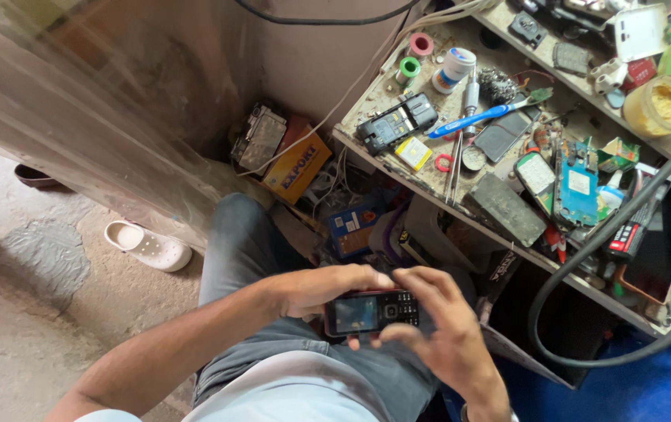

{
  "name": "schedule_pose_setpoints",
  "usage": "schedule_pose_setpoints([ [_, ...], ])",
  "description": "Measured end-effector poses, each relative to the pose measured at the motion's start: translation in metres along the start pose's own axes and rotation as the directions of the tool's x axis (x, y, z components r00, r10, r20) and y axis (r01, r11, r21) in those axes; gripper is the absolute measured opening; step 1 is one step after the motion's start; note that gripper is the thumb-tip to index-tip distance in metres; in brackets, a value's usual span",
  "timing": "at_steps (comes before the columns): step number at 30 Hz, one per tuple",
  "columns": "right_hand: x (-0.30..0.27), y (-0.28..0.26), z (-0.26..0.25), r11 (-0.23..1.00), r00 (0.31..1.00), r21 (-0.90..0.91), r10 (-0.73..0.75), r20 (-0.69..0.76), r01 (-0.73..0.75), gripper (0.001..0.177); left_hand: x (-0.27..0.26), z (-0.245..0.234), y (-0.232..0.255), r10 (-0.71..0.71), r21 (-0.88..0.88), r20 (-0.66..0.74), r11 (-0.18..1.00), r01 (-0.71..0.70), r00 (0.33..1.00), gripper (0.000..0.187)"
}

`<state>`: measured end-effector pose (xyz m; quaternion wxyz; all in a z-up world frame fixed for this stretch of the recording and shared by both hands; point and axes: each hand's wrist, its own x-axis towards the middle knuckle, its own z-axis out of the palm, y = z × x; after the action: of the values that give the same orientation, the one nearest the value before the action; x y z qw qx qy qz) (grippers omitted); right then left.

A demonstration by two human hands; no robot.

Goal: The person sits at a cluttered workbench and handles several mobile phones and circuit boards. They pick up a red phone, press its buttons, and then use a screwdriver to remove screws from a black phone. The person continues to manipulate the phone and tools throughout the clip.

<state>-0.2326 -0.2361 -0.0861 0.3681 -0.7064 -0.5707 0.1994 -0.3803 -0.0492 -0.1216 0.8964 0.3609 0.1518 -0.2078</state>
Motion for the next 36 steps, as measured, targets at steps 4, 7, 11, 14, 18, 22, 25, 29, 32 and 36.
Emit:
schedule_pose_setpoints([
  [4,-0.015,0.025,-0.001,0.583,0.783,0.552,0.574,0.24,-0.596,0.046,-0.001,0.003,0.003,0.05,0.185,0.064,0.981,-0.061,0.997,0.052],
  [7,-0.03,0.039,0.012,0.433,0.777,0.673,0.517,0.359,-0.599,0.037,-0.004,0.007,0.005,0.078,0.275,0.08,0.956,-0.097,0.994,0.046],
  [11,-0.042,0.047,0.016,0.455,0.829,0.731,0.489,0.272,-0.509,0.031,-0.019,0.011,0.016,0.187,0.57,-0.016,0.809,-0.144,0.982,0.041],
  [14,-0.043,0.045,0.017,0.407,0.839,0.778,0.472,0.27,-0.479,0.03,-0.029,0.019,0.024,0.232,0.638,-0.035,0.754,-0.157,0.972,0.045],
  [18,-0.042,0.035,0.021,0.398,0.801,0.769,0.549,0.237,-0.5,0.034,-0.03,0.029,0.027,0.259,0.696,-0.1,0.708,-0.119,0.961,0.043],
  [22,-0.04,0.022,0.021,0.425,0.795,0.759,0.573,0.197,-0.494,0.037,-0.027,0.035,0.024,0.404,0.774,-0.109,0.608,-0.177,0.908,0.037],
  [25,-0.04,0.018,0.019,0.414,0.823,0.782,0.527,0.212,-0.466,0.044,-0.023,0.032,0.019,0.418,0.717,-0.147,0.67,-0.195,0.896,0.035],
  [29,-0.04,0.014,0.022,0.435,0.791,0.771,0.596,0.141,-0.465,0.042,-0.018,0.028,0.013,0.45,0.733,-0.135,0.644,-0.217,0.883,0.035],
  [32,-0.04,0.014,0.024,0.423,0.789,0.779,0.597,0.144,-0.462,0.041,-0.019,0.026,0.007,0.518,0.726,-0.102,0.622,-0.292,0.849,0.036],
  [36,-0.038,0.009,0.027,0.439,0.778,0.769,0.617,0.118,-0.465,0.037,-0.02,0.024,-0.001,0.495,0.693,-0.149,0.67,-0.266,0.856,0.035],
])
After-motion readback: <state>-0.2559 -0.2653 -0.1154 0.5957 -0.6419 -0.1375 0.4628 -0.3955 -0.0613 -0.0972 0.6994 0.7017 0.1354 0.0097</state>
